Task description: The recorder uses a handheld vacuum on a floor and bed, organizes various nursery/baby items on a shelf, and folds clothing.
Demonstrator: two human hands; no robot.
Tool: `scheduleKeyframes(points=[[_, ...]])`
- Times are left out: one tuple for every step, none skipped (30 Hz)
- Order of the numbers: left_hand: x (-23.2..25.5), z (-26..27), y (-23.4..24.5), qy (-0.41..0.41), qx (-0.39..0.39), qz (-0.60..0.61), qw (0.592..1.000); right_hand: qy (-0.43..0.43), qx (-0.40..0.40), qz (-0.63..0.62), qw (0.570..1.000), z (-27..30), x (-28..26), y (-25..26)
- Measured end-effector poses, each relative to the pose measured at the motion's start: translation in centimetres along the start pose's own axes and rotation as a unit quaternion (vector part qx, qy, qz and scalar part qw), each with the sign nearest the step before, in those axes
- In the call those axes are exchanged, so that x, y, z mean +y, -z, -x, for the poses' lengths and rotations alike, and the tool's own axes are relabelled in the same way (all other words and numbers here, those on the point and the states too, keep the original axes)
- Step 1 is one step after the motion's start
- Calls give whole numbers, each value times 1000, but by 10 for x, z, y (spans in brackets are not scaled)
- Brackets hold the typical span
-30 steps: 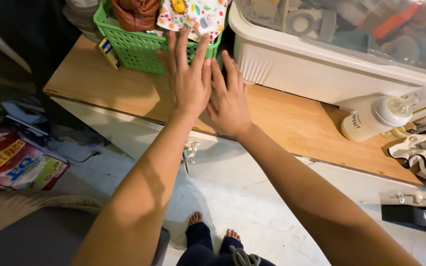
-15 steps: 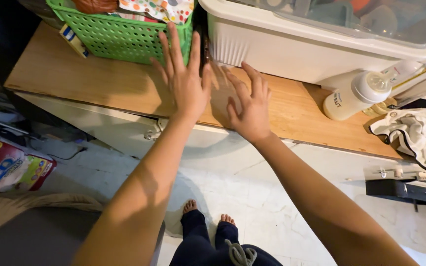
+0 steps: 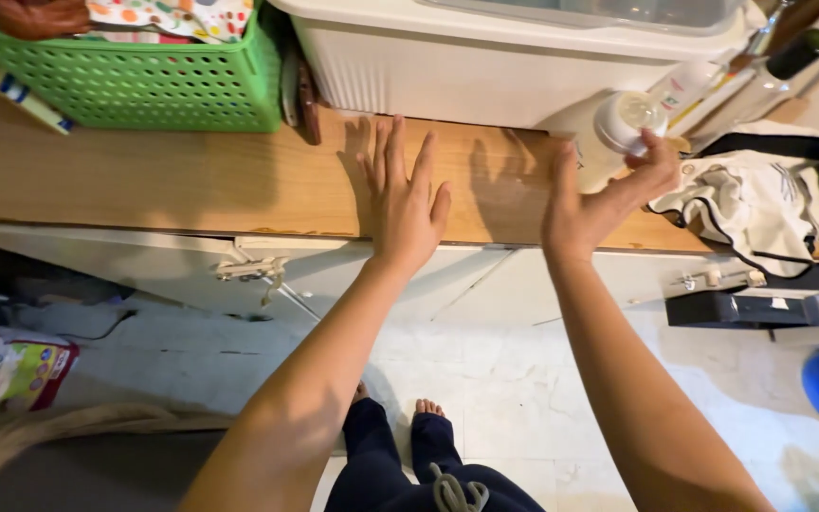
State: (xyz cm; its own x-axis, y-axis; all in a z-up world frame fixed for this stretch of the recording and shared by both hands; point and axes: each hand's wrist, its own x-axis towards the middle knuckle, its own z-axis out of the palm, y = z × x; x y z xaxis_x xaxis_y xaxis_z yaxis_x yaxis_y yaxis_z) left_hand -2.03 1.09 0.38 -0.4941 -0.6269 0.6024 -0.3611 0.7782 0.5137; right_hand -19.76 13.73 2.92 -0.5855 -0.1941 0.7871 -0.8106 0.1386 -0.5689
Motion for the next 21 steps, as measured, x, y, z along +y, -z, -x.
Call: scheduleKeyframes(points=[[6,-3,-5,-3,-2,3,1000,-1,3,4,1000,-5,3,5],[11,-5,-10,-7,1,9,1000,-2,10,25,1000,-10,6,9],[16,-7,-14,-11,5,16,1000,-2,17,46,999,-15,9,13],[20,-8,-18,-11,2,17,1000,-4,17,49,999,-18,19,13],[24,-9,-22,-16,6,22,1000,-64,-20,10,998,-20,29,12],[28,-9,-26,-18,10,28,999,-123,-59,-29,990,-21,40,12],[31,-8,-29,-17,6,30,999,-126,-60,-26,990,-20,44,12],[35,-8,-32,-21,9,42,999,-153,-94,-47,983,-19,49,11],[38,-8,-35,-25,12,54,998,-180,-127,-69,973,-19,52,11],[38,-7,-38,-27,10,55,998,-181,-126,-67,973,-18,57,11],[39,-7,-40,-39,14,72,997,-149,-125,-64,979,-16,61,12],[41,-7,-44,-54,17,92,994,-116,-122,-59,984,-17,67,15],[45,-8,-48,-57,16,96,994,-116,-118,-56,985,-15,65,19],[49,-8,-51,-68,11,110,992,-113,-110,-43,987,-13,63,23],[53,-8,-55,-79,5,124,989,-109,-103,-31,988,-10,61,28],[58,-8,-58,-81,1,128,988,-112,-99,-27,988,-12,52,35],[64,-9,-61,-86,-6,134,987,-158,-89,-54,982,-14,43,41],[70,-7,-65,-89,-14,140,986,-204,-79,-79,973,-14,34,49],[76,-6,-69,-91,-20,144,985,-208,-76,-74,972,-13,41,56],[84,-6,-73,-96,-19,145,985,-187,-59,-82,977,-12,48,64],[92,-5,-77,-101,-18,146,984,-167,-43,-90,981,-11,55,73]])
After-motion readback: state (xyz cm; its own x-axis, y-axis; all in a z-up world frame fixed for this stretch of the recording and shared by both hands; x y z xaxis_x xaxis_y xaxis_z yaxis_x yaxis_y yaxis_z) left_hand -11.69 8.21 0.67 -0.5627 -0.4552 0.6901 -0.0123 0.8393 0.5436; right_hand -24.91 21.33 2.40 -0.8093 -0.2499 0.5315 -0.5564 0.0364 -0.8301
